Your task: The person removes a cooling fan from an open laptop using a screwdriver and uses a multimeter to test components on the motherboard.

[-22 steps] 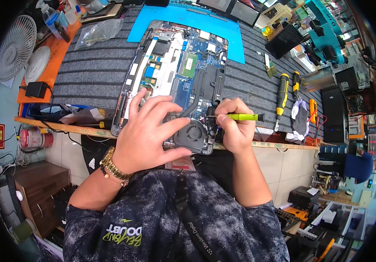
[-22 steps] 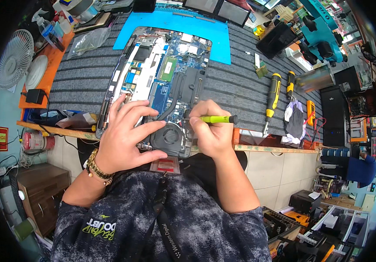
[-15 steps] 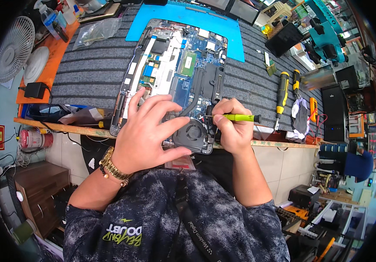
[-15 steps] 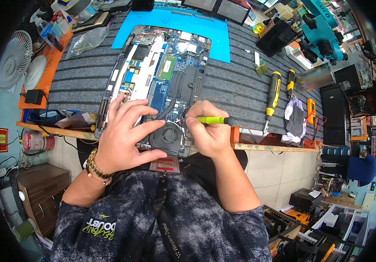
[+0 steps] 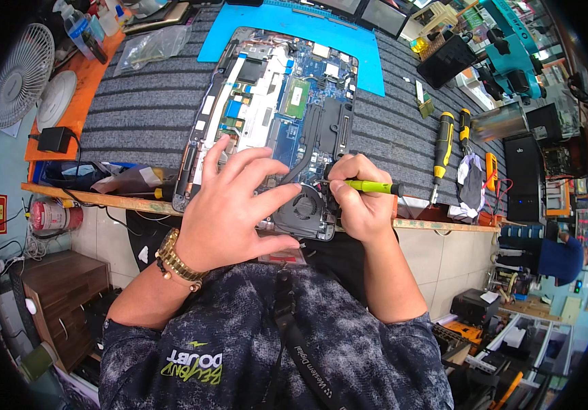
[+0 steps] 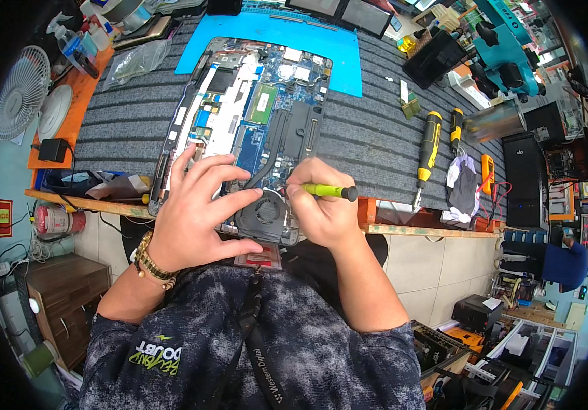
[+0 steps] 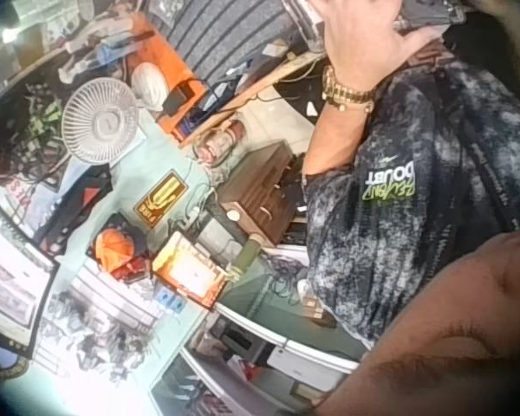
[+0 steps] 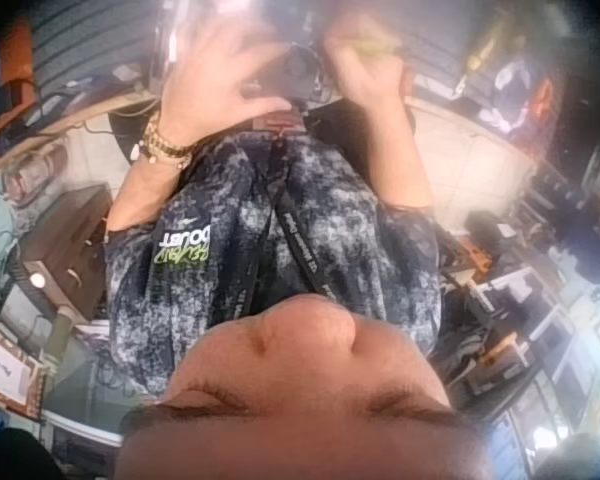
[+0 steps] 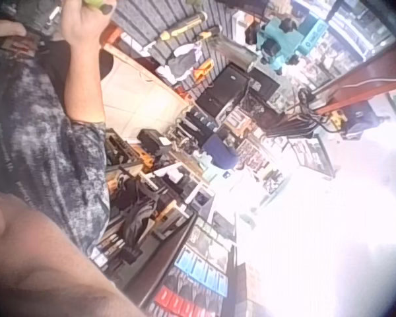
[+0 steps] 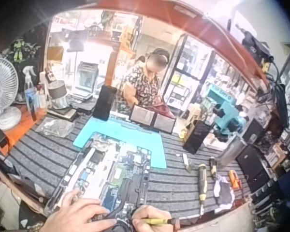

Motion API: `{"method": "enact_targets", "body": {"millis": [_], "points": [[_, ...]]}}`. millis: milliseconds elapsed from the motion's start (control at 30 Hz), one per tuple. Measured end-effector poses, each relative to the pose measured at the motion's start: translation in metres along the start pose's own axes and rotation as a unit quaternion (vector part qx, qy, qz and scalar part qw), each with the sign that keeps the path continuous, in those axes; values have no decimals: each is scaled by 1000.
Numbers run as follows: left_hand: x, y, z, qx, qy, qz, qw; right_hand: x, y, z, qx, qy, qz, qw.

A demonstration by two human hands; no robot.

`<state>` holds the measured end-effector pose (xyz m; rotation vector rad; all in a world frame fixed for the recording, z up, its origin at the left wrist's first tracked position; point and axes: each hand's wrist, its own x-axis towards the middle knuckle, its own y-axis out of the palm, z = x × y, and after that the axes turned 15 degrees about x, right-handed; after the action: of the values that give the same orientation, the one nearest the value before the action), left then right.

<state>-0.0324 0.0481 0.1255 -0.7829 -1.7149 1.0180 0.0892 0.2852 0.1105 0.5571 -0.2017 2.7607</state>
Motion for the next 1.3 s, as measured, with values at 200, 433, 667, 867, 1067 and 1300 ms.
{"method": "enact_targets", "body": {"millis": [200, 433, 667, 867, 1067, 1300], "points": [[0, 1, -1, 5, -8, -1, 1000, 1, 1, -2, 5, 22, -8, 1000], [-1, 1, -2, 10, -10, -2, 1000, 3, 2, -3, 5, 28, -12, 1000], [-1, 0, -2, 9, -13, -3, 1000, 7, 2, 0, 4, 35, -7, 999], [-1, 0, -2, 8, -13, -3, 1000, 8, 3, 2, 9, 45, -9, 999], [-1, 0, -2, 9, -13, -4, 1000, 10, 2, 1, 0, 49, -6, 999], [-1, -1, -3, 4, -15, -4, 1000, 10, 3, 2, -12, 63, -17, 998]]}}
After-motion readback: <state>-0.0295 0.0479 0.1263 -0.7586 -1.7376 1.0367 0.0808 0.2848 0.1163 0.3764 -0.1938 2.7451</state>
